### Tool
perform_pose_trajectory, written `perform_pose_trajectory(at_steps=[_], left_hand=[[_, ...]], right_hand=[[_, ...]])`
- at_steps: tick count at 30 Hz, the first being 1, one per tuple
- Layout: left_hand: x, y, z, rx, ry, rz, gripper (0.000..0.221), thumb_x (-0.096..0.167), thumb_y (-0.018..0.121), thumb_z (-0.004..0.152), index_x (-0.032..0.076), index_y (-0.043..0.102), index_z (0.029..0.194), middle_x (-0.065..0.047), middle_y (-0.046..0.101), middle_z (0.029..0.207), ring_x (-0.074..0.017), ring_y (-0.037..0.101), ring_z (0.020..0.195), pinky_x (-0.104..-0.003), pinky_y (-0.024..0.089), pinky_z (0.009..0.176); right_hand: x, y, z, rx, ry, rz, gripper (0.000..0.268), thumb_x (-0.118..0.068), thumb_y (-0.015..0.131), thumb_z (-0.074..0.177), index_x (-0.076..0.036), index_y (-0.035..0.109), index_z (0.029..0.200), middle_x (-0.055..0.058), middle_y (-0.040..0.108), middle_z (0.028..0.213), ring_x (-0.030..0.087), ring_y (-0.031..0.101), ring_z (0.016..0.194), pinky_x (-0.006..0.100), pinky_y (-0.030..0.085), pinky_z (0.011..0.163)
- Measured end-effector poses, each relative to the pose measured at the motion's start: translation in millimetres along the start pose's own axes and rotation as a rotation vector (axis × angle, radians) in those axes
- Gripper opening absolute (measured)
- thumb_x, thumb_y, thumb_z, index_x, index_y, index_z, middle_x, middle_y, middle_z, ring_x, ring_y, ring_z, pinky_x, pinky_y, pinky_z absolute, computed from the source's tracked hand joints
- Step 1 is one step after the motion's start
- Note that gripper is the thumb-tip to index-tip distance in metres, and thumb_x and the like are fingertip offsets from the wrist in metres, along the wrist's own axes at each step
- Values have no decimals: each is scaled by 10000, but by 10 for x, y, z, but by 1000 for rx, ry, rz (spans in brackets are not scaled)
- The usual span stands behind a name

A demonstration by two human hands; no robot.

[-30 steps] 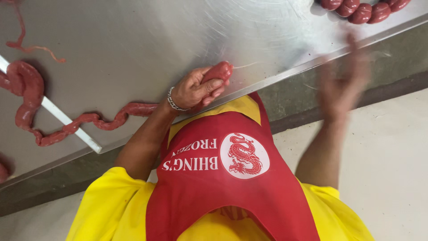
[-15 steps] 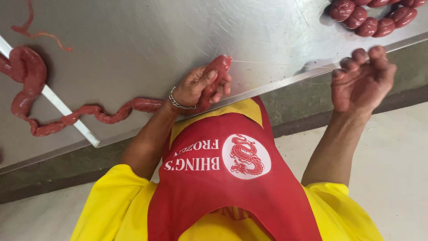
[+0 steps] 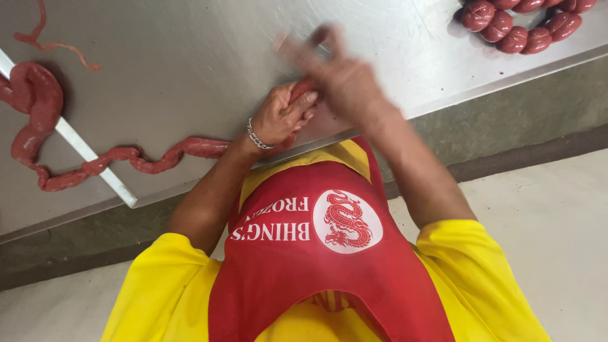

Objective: The person ties a long continuous sausage casing filled with meat into individual links using a thin string. They twist the casing at intervals to form uniform segments and secure each with a knot. The finished links are gathered into a pile on the stainless steel table.

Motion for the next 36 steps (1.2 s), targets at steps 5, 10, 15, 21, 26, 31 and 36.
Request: perform_pose_trajectory(at_steps=[5, 10, 15, 21, 26, 31, 36], left_hand=[[-69, -233, -28, 299, -53, 162, 394, 329, 503, 1097, -5, 629, 932, -43, 633, 654, -96, 592, 502, -269, 478, 454], [-165, -152, 41, 332, -204, 241, 467, 362, 494, 1067, 0, 636, 808, -45, 645, 605, -127, 650, 474, -288, 516, 429], [-227, -153, 31, 212, -156, 203, 512, 388, 444, 1094, 13, 630, 799, -26, 620, 627, -105, 629, 503, -262, 517, 464], [-307, -199, 95, -1, -307, -368, 335, 283, 497, 1081, -6, 607, 953, -15, 527, 698, -76, 446, 513, -243, 375, 454], [-422, -270, 57, -26, -460, -641, 246, 231, 441, 997, 37, 559, 900, -1, 470, 667, -73, 364, 468, -234, 343, 428], [-200, -116, 131, -205, -432, -940, 330, 353, 484, 956, 44, 550, 860, -13, 523, 701, -118, 478, 553, -266, 433, 502], [152, -436, 0, 113, 68, -55, 505, 302, 661, 942, -68, 531, 1260, -208, 650, 1202, -302, 645, 1067, -389, 536, 941]], right_hand=[[-4, -255, -844, -151, 345, 613, 435, -56, 620, 997, -184, 640, 1412, 167, 533, 1399, 322, 704, 950, 370, 622, 730], [128, -216, -1378, 138, 261, 708, 228, 58, 633, 916, -23, 708, 1116, 205, 488, 1570, 317, 603, 1368, 343, 623, 849], [1073, -848, -2552, 915, 101, 1859, 108, -96, 594, 931, -43, 681, 966, 153, 646, 1300, 209, 712, 1009, 184, 483, 457], [907, 325, -2450, 19, 679, 1069, 274, -317, 628, 990, -75, 664, 1114, -1, 657, 903, 61, 547, 693, 256, 430, 595], [900, 572, -3040, 2, 652, 1265, 148, -234, 700, 980, -87, 686, 962, 4, 683, 874, 104, 616, 755, 297, 480, 667], [1350, 1682, -3473, -20, 1289, 1132, 159, -176, 757, 964, -133, 660, 845, -16, 641, 838, 82, 600, 792, 277, 434, 667], [1516, 1165, -3465, 302, 1186, 1273, 128, -151, 652, 1037, -104, 671, 920, -15, 642, 861, 67, 540, 731, 251, 435, 592]])
Point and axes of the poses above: each hand's wrist, its own z-axis towards the middle knuckle, its own y-axis out of the palm, x = y × z, the point moved 9 cm from there along z, towards the middle knuckle
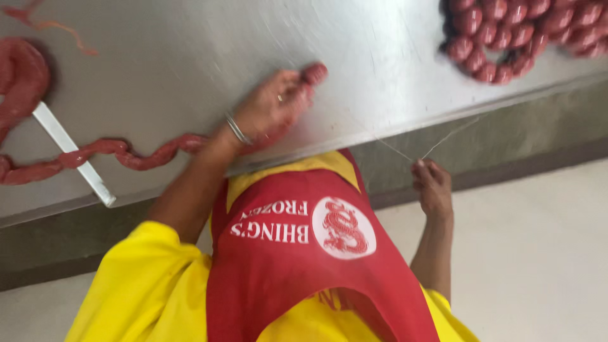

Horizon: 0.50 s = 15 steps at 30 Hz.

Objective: The person ties a long continuous sausage casing filled with meat into individual links using a thin string. They twist the casing at intervals to form uniform segments and secure each with a knot. The finished links are gathered into a pile on the stainless steel table.

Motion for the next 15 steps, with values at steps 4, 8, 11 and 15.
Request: perform_pose_trajectory(at_steps=[4, 8, 11, 15], left_hand=[[179, 363, -621, 324, 438, 679, 828, 70, 748, 846, -50, 318, 1544, -340, 463, 1457, -450, 479, 1358, -478, 453, 1127], [126, 150, -726, 501, 515, 802, 647, 83, 711, 946, -44, 369, 1481, -311, 557, 1354, -450, 596, 1231, -472, 528, 1055], [-288, -128, -475, 340, 53, 346, 296, 196, 641, 1036, 10, 576, 1257, -149, 744, 928, -221, 795, 768, -342, 636, 702], [-314, -213, -475, 236, -8, -43, 331, 313, 649, 1034, 4, 544, 1094, -17, 606, 782, -91, 571, 527, -265, 491, 443]], right_hand=[[-828, 148, -95, -51, -168, 73, 261, -75, 458, 1033, -104, 717, 1050, -25, 718, 1007, 25, 526, 785, 188, 338, 543], [-1424, 995, -240, -227, -483, -256, 244, -2, 499, 1063, -46, 721, 1153, 45, 583, 996, 65, 492, 742, 202, 390, 605], [-1741, 1701, -434, -327, -596, -597, 234, 12, 552, 1015, -59, 726, 1153, 78, 616, 1140, 73, 559, 762, 214, 461, 579], [-2171, 1713, -436, -283, -605, -628, 284, 0, 682, 954, -100, 702, 1219, 80, 579, 1223, 76, 549, 696, 241, 441, 505]])
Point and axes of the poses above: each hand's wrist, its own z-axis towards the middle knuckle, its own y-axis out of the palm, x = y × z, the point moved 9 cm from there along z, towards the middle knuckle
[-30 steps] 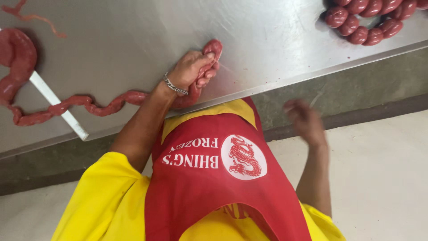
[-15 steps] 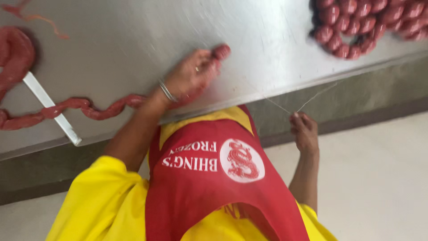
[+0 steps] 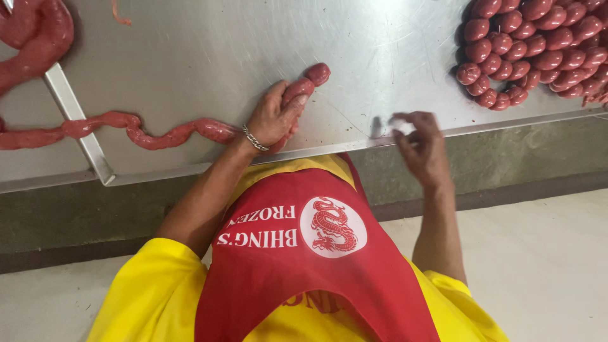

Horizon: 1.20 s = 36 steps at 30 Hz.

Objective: The person ties a long continuous sausage casing filled with meat into individual links using a thin string. They twist the casing at intervals to form uniform segments and secure each with a knot. The finished links are gathered into a pile on the stainless steel table.

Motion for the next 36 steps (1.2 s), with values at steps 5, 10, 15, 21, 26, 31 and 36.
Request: perform_pose_trajectory(at_steps=[5, 10, 15, 21, 26, 31, 36], left_hand=[[83, 25, -2, -40, 24, 20, 373, 417, 640, 990, 71, 607, 1126, 22, 555, 717, -37, 498, 523, -209, 416, 419], [-98, 57, 38, 51, -177, 42, 450, 453, 576, 1033, 19, 613, 920, 15, 502, 609, -56, 433, 442, -237, 352, 383], [-119, 86, 57, 49, -196, 92, 464, 451, 541, 1049, 16, 605, 900, 14, 498, 598, -62, 444, 442, -236, 367, 390], [-92, 107, 49, 31, -143, 41, 393, 418, 543, 1039, 36, 635, 1047, 37, 542, 684, -42, 460, 513, -224, 383, 415], [-109, 121, 47, 22, -81, 52, 361, 391, 539, 1033, 59, 664, 1099, 38, 548, 675, -48, 461, 522, -225, 400, 446], [-92, 144, 77, 26, -106, 92, 379, 394, 572, 1035, 33, 654, 957, 16, 539, 613, -73, 459, 473, -255, 380, 418], [-146, 103, 63, 53, -107, 55, 415, 413, 564, 1014, 20, 651, 914, 16, 537, 588, -68, 445, 436, -251, 353, 390]], right_hand=[[85, -331, 47, 39, 12, -163, 499, 1, 708, 959, -110, 606, 1435, 143, 553, 1242, 113, 587, 753, 264, 539, 654], [-86, 272, 384, -92, -148, -359, 732, -50, 780, 867, -126, 469, 1525, 255, 514, 1303, 324, 686, 795, 426, 599, 723], [-258, 406, 1001, -48, -136, -603, 872, -139, 849, 785, -180, 381, 1520, 294, 450, 1319, 474, 685, 851, 510, 598, 706], [-444, 616, 1117, -64, -125, -622, 713, -6, 714, 764, -156, 511, 1431, 218, 496, 1354, 451, 671, 915, 530, 572, 757], [-378, -275, 577, 399, -321, -645, 300, 35, 722, 779, -41, 631, 1054, 179, 616, 1293, 410, 569, 1224, 517, 445, 1043], [-750, 303, 642, 58, -615, -129, 621, -105, 799, 807, -47, 562, 1378, 180, 570, 1429, 398, 548, 1307, 465, 453, 1096], [-1186, 881, 737, -86, -740, -409, 555, -168, 803, 796, -139, 661, 1332, 75, 649, 1341, 345, 578, 1208, 442, 483, 1008]])
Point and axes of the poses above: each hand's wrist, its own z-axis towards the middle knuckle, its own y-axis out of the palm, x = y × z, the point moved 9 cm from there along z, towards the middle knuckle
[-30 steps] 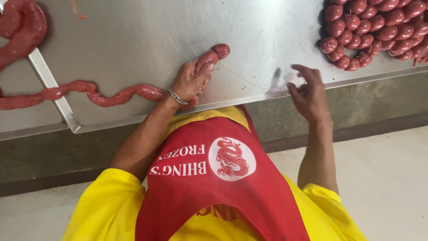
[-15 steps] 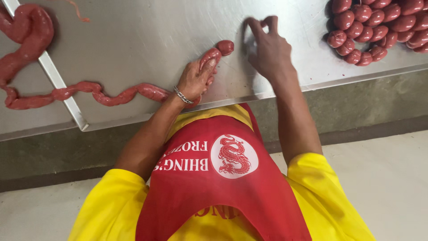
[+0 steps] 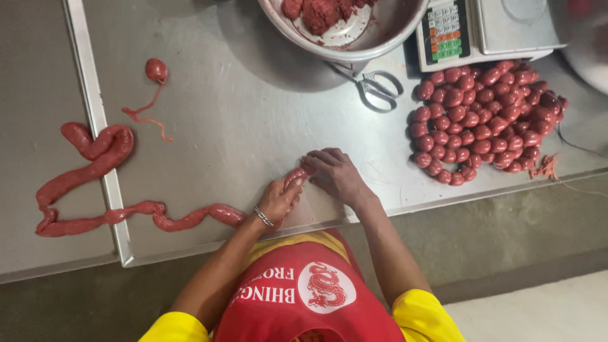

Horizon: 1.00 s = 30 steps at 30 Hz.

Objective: The person ties a long continuous sausage casing filled with meat into individual links using a thin string. They twist the casing at intervals to form uniform segments and secure each with a knot. The finished links are gathered into a pile on the stainless steel table.

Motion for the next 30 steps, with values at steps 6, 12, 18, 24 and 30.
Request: perform_pose_trajectory(at_steps=[6, 12, 18, 24, 30], left_hand=[[-129, 2, 87, -29, -18, -49, 414, 426, 585, 990, 24, 667, 942, 25, 516, 608, -41, 413, 451, -229, 334, 387], [-111, 18, 74, -58, -25, -115, 435, 435, 600, 992, 8, 649, 922, 40, 485, 610, -32, 393, 455, -219, 308, 385], [140, 189, -25, -210, 40, -308, 376, 381, 611, 1015, 12, 604, 1085, 35, 486, 701, -10, 379, 516, -184, 293, 422], [639, 312, -127, -251, 86, -427, 376, 313, 558, 945, 157, 561, 1287, 72, 613, 871, 2, 426, 557, -161, 318, 430], [257, 170, 163, -79, -22, -448, 412, 412, 521, 1036, 8, 567, 1104, -6, 516, 710, -64, 430, 496, -225, 368, 422]], right_hand=[[56, 61, 43, -39, 55, 42, 385, -158, 771, 866, -144, 707, 1246, 46, 694, 1234, 296, 629, 1086, 409, 521, 967], [116, 107, 59, -83, 64, 35, 413, -129, 769, 847, -145, 700, 1254, 36, 704, 1238, 290, 637, 1087, 400, 529, 974], [204, -53, -104, 59, 206, 235, 721, -212, 795, 826, -80, 492, 1468, 225, 521, 1419, 380, 485, 1273, 422, 486, 982], [303, 159, -425, 97, 291, 329, 595, -325, 567, 1101, 20, 401, 1556, 244, 579, 1346, 378, 521, 1266, 431, 461, 1056], [791, 385, -1510, 107, 699, 1023, 329, -244, 606, 1110, 80, 614, 1169, 102, 657, 894, 221, 646, 830, 353, 554, 772]])
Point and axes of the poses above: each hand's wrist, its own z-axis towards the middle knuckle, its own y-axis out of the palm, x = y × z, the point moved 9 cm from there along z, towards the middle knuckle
